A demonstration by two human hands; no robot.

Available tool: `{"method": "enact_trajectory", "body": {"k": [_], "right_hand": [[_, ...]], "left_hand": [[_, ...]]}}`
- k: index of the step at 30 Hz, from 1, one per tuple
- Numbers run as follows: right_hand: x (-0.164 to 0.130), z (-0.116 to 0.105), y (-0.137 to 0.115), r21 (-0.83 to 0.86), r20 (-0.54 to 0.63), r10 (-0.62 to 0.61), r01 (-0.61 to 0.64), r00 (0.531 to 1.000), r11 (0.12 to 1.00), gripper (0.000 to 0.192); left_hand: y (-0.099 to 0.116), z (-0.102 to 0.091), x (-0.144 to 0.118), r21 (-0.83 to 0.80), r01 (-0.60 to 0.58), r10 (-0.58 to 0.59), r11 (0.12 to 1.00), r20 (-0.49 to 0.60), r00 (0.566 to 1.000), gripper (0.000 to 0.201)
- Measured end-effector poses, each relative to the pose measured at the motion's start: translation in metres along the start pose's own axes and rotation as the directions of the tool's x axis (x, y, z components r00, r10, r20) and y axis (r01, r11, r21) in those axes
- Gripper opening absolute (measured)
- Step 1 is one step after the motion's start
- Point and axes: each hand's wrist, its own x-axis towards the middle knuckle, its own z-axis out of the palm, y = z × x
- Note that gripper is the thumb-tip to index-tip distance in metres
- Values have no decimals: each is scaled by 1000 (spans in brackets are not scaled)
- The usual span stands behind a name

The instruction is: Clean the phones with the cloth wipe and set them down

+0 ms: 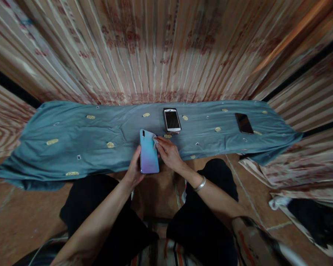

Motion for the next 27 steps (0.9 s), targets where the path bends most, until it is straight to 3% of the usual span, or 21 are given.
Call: {"method": "enact_trajectory", "body": {"k": [5, 14, 27], "right_hand": [[8, -1, 6, -90, -23, -37, 35, 999, 995, 38], [14, -4, -5, -116, -46, -195, 189, 980, 975, 41], [21, -18, 2, -74, -12, -125, 124, 992, 990, 42]], "left_hand": [[0, -3, -3, 69, 101, -106, 992, 73, 992, 51], [-7, 2, -10, 89, 127, -130, 988, 38, 991, 40], [-1, -2, -14, 154, 159, -174, 975, 89, 981, 49]]}}
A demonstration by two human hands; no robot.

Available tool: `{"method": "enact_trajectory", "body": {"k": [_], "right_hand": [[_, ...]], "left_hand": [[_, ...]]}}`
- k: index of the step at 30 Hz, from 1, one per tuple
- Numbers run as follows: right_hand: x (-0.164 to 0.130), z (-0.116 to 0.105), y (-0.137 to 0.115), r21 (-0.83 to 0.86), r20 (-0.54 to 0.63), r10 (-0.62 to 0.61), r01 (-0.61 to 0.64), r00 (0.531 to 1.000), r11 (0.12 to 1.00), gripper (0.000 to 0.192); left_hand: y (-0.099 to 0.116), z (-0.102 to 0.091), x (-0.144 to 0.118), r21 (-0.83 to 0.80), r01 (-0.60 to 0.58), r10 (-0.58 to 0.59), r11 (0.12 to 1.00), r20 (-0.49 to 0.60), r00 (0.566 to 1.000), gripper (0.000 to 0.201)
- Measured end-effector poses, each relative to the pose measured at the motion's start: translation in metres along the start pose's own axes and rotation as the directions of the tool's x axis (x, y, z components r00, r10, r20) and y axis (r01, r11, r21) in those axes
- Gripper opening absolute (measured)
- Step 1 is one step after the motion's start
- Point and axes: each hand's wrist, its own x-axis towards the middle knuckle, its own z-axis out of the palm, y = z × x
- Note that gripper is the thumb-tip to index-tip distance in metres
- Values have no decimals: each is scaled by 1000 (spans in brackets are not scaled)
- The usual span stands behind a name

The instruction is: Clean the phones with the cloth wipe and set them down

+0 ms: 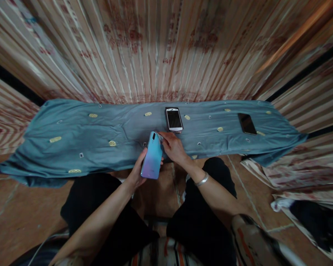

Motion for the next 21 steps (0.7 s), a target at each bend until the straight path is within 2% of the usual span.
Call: {"method": "enact_trajectory", "body": {"k": [7, 15, 21], "right_hand": [[2, -3, -11, 20, 27, -39, 38, 999, 999, 49], [-1, 2, -3, -56, 28, -70, 71, 997, 996, 52], [-10, 6, -11, -140, 94, -114, 127, 989, 982, 48]], "left_hand": [[-11, -2, 5, 3, 36, -36, 999, 5, 999, 45], [-1, -7, 4, -26, 0, 0, 1000, -10, 1000, 51], [-1, -6, 7, -59, -16, 15, 998, -24, 1000, 48]]}}
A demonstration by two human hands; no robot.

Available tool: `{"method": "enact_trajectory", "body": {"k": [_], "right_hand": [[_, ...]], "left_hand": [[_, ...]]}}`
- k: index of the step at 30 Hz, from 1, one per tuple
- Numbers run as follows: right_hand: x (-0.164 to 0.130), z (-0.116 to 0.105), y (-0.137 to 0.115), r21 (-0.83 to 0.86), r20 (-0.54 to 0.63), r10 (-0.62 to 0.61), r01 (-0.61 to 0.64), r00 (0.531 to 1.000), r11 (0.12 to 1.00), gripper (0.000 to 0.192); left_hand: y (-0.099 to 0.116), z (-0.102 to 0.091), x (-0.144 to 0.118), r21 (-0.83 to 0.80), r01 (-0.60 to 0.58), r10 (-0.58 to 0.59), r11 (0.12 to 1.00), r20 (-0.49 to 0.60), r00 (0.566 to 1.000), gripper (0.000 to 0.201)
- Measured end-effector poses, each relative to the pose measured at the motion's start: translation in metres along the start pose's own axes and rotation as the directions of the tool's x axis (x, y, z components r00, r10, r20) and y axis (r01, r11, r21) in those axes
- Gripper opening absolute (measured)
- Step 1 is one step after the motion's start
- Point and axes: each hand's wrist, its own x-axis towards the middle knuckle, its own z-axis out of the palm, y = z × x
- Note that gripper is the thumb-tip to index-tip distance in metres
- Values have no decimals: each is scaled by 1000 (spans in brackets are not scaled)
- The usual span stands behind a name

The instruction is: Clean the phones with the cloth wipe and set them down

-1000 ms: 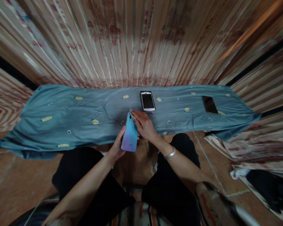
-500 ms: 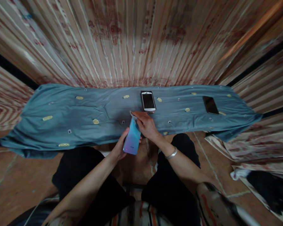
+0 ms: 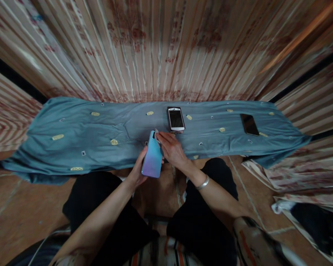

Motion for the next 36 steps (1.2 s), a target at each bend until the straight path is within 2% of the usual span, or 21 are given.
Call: {"method": "enact_trajectory", "body": {"k": [4, 6, 11, 17, 23, 31, 36], "right_hand": [[-3, 3, -7, -3, 33, -25, 25, 999, 1000, 46], [-3, 3, -6, 1, 32, -31, 31, 999, 1000, 46], [-1, 2, -1, -4, -13, -6, 6, 1000, 1000, 46], [-8, 5, -15, 39, 8, -26, 26, 1000, 999, 46], [-7, 3, -16, 23, 27, -16, 15, 999, 1000, 47], [-11, 4, -23, 8, 53, -48, 48, 997, 999, 47], [-10, 4, -23, 4, 52, -52, 51, 997, 999, 47]], "left_hand": [[3, 6, -2, -55, -74, 70, 996, -66, 995, 39], [5, 8, -3, -55, -71, 67, 996, -84, 994, 39], [4, 11, -5, -18, 13, -14, 1000, -72, 997, 44], [3, 9, 0, -100, -116, 106, 988, -96, 990, 34], [0, 4, 4, -107, -110, 103, 988, -71, 992, 40], [0, 6, 7, -154, -110, 89, 982, -138, 986, 37], [-2, 5, 8, -162, -127, 111, 979, -107, 988, 39]]}}
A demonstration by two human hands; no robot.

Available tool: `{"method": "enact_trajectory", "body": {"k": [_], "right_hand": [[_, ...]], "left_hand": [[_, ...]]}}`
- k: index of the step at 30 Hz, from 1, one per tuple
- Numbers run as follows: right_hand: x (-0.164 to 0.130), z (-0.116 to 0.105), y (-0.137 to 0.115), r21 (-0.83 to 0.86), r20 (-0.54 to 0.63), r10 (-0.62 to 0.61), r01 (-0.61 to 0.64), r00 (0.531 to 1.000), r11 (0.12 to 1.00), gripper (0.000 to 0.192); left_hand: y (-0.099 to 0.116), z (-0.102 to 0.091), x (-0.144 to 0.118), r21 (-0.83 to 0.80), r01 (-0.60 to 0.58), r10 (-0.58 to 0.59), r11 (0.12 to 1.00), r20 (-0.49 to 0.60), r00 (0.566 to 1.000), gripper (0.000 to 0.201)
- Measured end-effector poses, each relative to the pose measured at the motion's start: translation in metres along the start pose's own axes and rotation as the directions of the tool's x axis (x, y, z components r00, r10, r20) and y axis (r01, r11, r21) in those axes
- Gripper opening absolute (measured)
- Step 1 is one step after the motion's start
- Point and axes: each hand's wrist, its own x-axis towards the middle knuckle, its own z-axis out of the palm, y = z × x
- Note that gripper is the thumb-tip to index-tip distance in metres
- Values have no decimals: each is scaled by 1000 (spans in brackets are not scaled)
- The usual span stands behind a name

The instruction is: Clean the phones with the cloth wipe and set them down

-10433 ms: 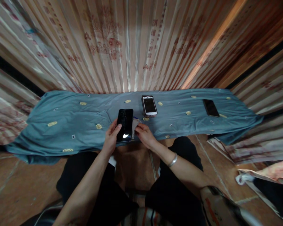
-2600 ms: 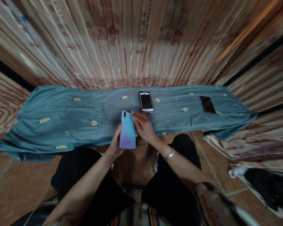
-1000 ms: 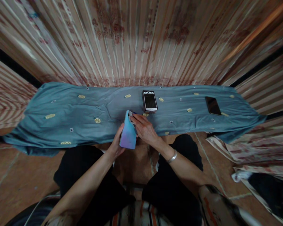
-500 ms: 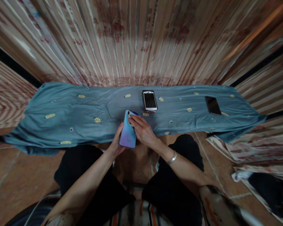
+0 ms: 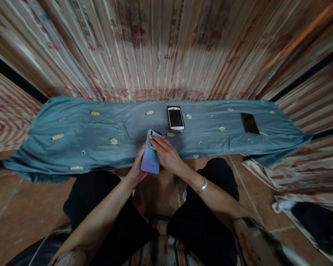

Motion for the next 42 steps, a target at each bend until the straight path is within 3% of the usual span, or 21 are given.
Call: {"method": "enact_trajectory", "body": {"k": [7, 12, 21, 29, 37, 42], "right_hand": [[-2, 1, -5, -5, -13, -34, 34, 999, 999, 45], [-7, 4, -16, 19, 18, -91, 91, 996, 996, 44], [0, -1, -4, 9, -18, -12, 13, 1000, 1000, 45], [-2, -1, -13, 41, 16, -50, 49, 999, 998, 43], [4, 0, 8, -35, -11, 68, -68, 998, 997, 45], [8, -3, 20, -31, -23, 126, -126, 992, 991, 46]], "left_hand": [[1, -2, 1, -12, -8, 8, 1000, -9, 1000, 40], [7, 0, 2, -56, 13, -19, 998, -108, 994, 40], [0, 9, -4, -26, 35, -36, 999, -59, 998, 40], [6, 10, -2, -30, 20, -24, 999, -151, 988, 43], [5, 10, -5, 17, 12, -12, 1000, -53, 999, 41], [1, 0, -5, 105, 103, -106, 989, 23, 994, 46]]}}
